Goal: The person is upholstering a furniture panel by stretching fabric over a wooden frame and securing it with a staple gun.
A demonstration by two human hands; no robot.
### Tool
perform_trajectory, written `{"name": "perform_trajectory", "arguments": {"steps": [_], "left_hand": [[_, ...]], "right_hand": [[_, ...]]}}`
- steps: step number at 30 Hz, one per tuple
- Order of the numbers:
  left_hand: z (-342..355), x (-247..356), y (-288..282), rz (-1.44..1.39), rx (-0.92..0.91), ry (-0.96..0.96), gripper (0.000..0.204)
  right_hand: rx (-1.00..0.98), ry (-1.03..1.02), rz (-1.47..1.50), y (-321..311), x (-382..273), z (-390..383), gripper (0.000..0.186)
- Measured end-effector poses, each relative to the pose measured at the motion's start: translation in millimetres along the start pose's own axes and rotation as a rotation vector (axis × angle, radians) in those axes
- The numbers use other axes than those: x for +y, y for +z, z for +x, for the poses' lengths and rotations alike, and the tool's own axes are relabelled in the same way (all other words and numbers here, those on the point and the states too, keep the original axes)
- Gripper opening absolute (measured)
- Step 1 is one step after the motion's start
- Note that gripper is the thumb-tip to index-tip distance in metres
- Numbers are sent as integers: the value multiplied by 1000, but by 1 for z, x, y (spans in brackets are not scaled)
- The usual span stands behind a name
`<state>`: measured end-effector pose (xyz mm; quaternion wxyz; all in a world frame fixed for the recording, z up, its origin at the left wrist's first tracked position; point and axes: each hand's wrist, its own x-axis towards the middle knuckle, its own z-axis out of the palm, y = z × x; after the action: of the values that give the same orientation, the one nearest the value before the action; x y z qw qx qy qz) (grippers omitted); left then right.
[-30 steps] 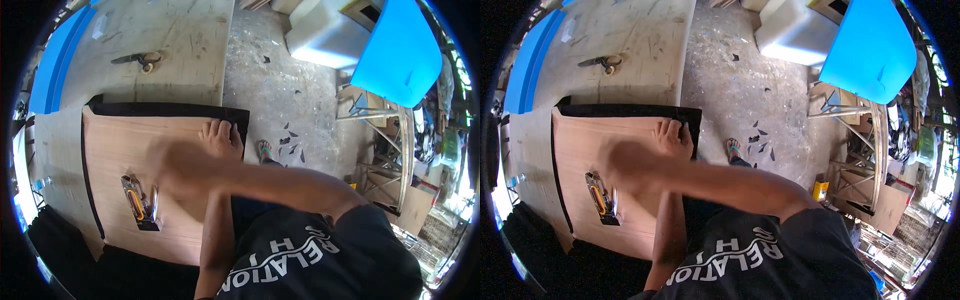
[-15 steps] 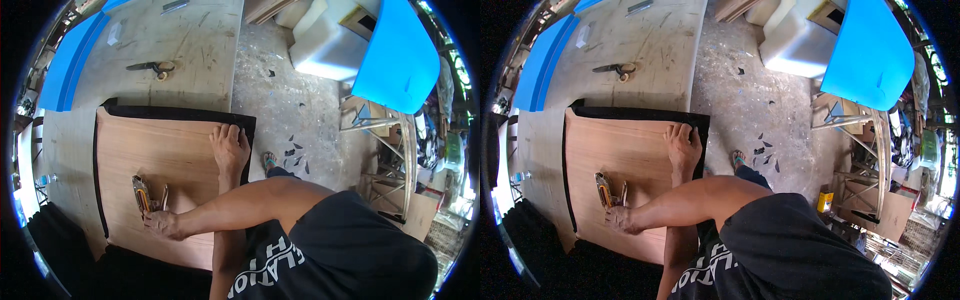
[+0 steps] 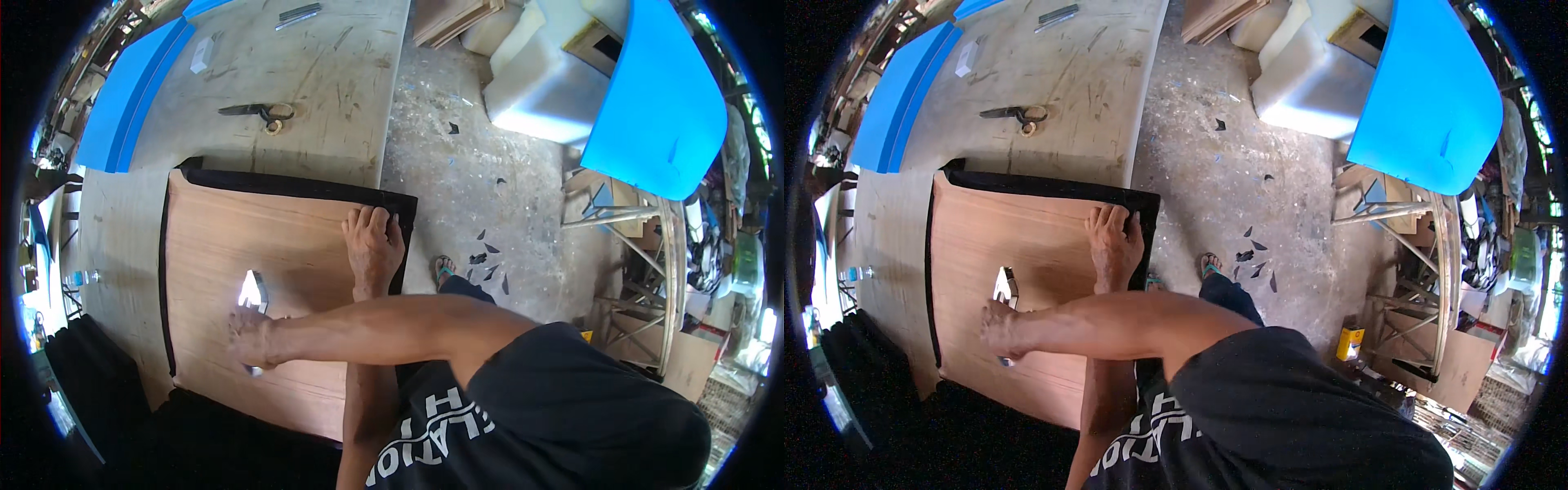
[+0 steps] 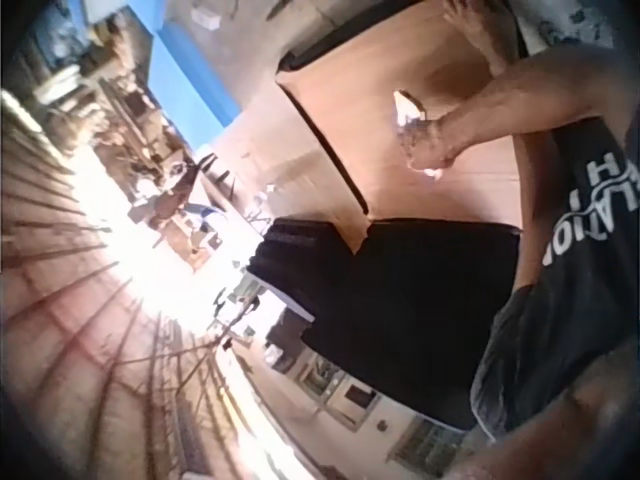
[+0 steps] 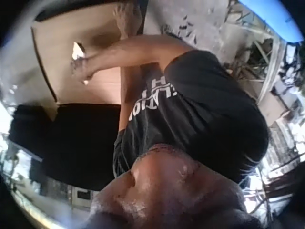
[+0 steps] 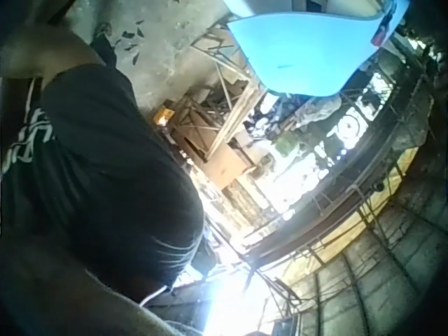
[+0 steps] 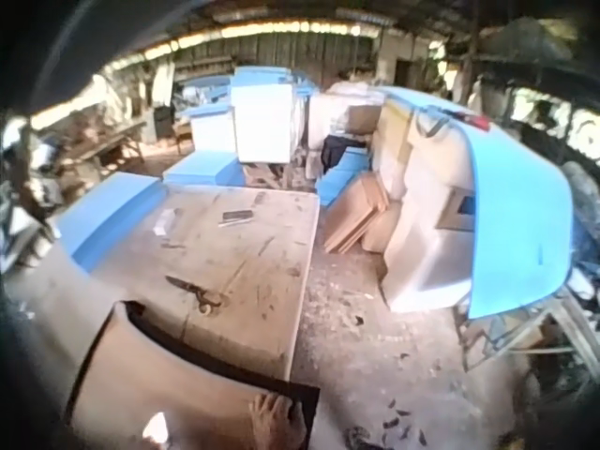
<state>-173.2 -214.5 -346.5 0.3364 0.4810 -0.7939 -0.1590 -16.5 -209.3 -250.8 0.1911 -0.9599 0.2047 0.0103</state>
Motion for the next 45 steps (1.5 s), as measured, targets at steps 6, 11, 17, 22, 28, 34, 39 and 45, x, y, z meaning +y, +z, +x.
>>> {"name": "perform_trajectory", "arguments": {"steps": [6, 11, 17, 22, 28, 34, 39, 45], "left_hand": [[-6, -2, 1, -112, -1, -6, 16], [-1, 3, -5, -69, 0, -50, 17], [2, 5, -9, -93, -12, -74, 18], [1, 3, -9, -83, -45, -70, 20], [2, 3, -7, -86, -60, -83, 20], [1, 2, -7, -89, -50, -83, 19], [0, 2, -4, -62, -21, -47, 19], [0, 2, -6, -48, -25, -53, 17]], "right_hand": [[468, 315, 442, -121, 87, -157, 24], [47, 948, 472, -167, 132, -304, 52], [-197, 999, 531, -87, 123, -337, 46], [-149, 1029, 482, -46, 124, -325, 40], [-176, 1078, 406, -37, 125, -319, 39], [-152, 1079, 375, -37, 127, -320, 39], [-138, 1048, 377, -31, 133, -320, 38], [47, 1020, 454, -20, 88, -364, 35]]}}
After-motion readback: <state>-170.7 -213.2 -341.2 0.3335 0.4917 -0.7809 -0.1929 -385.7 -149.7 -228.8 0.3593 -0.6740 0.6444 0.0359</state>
